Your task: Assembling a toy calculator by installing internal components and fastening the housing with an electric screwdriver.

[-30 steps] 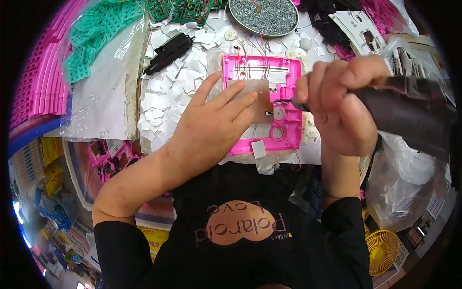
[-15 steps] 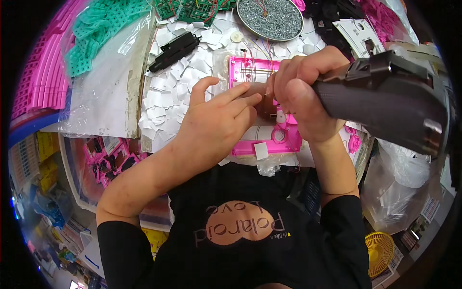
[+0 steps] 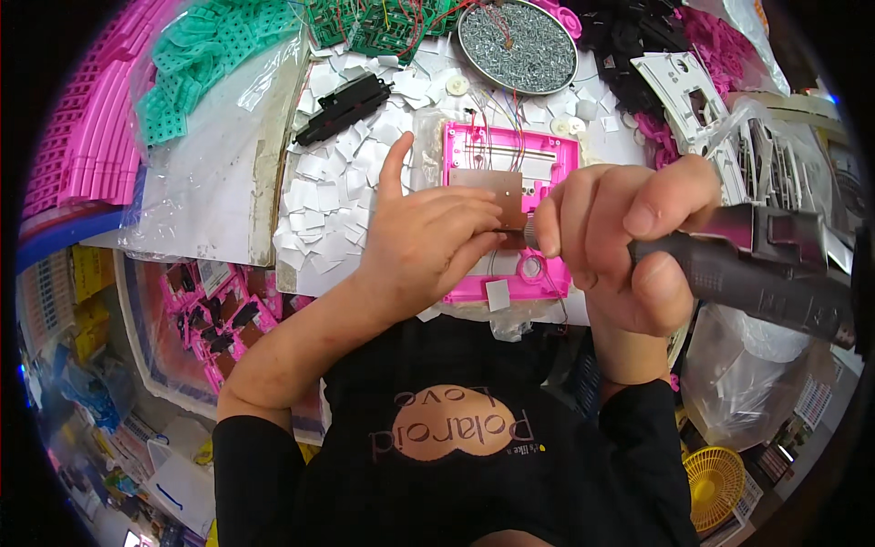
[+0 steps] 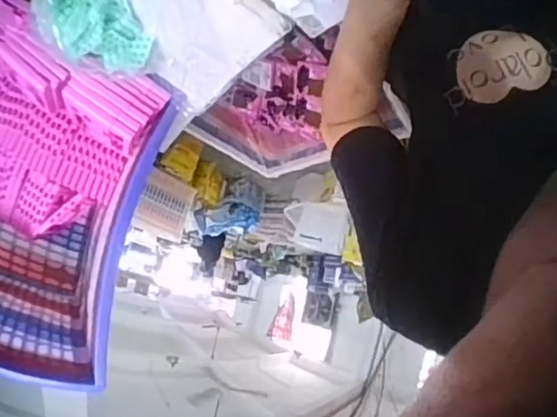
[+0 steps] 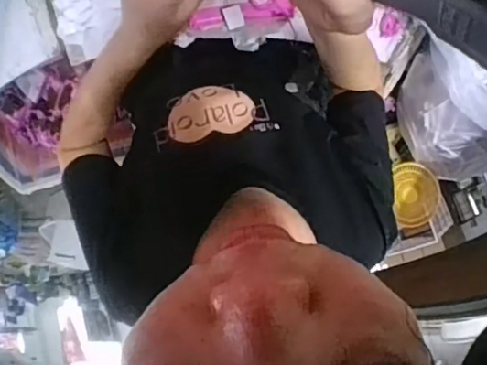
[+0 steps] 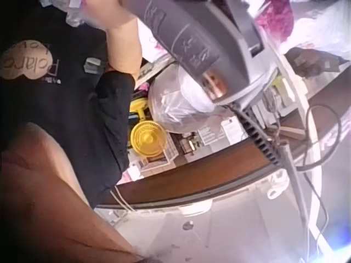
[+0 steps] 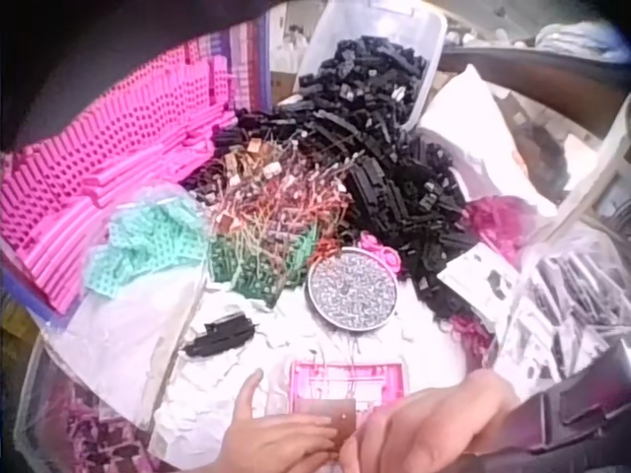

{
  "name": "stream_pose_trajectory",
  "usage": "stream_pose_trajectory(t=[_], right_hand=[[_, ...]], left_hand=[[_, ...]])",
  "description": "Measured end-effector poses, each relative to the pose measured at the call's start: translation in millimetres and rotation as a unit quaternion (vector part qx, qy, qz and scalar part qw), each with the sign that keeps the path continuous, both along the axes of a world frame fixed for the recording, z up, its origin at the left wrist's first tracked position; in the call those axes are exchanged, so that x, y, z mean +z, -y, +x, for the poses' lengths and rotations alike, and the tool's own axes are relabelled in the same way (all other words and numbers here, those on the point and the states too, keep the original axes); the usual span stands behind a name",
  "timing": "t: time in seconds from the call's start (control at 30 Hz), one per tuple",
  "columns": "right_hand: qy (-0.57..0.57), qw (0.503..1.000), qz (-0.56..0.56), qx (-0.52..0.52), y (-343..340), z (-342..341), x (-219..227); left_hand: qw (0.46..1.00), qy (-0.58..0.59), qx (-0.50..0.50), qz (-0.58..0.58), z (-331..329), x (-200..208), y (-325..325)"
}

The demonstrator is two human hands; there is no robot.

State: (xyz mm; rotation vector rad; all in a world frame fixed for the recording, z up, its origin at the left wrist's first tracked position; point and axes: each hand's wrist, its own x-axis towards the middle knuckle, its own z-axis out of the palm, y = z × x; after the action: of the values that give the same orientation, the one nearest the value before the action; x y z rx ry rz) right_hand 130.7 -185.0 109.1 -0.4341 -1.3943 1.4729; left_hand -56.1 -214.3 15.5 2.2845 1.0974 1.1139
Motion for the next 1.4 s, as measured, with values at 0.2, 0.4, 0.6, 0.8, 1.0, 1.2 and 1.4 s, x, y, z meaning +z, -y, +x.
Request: stream_pose_trajectory(t=[0.2, 0.4, 0.6, 0.8, 1.0, 1.2, 1.4], right_hand=[[-0.012, 1.0, -0.007, -0.007, 0.3, 8.9, 2.9], [-0.017, 0.999, -0.042, -0.024, 12.0, -0.9, -15.2], [0.015, 0.998, -0.054, -0.014, 18.3, -6.1, -16.2], [0.078, 0.997, 0.018, 0.021, 16.7, -10.3, -25.4], [0.162, 0.985, 0.06, 0.026, 15.6, -9.9, -22.5], [0.01, 1.0, 0.014, 0.007, 7.1, -9.0, -14.9], [-0.02, 0.999, 0.04, 0.009, 1.4, 7.0, 10.9]], left_hand=[[0.996, -0.034, -0.074, 0.028, 6.0, 20.3, -25.6], [0.958, -0.264, 0.106, 0.022, 15.4, 24.4, -167.2], [0.938, -0.33, 0.103, 0.004, 40.5, 3.5, -196.8], [0.951, -0.279, 0.121, 0.054, 39.6, 9.5, -180.8], [0.968, -0.184, 0.137, 0.097, 39.5, -9.4, -180.3], [0.978, -0.178, 0.106, 0.026, 29.9, 12.4, -162.8], [0.998, -0.035, -0.058, 0.018, -11.4, 22.6, -25.5]])
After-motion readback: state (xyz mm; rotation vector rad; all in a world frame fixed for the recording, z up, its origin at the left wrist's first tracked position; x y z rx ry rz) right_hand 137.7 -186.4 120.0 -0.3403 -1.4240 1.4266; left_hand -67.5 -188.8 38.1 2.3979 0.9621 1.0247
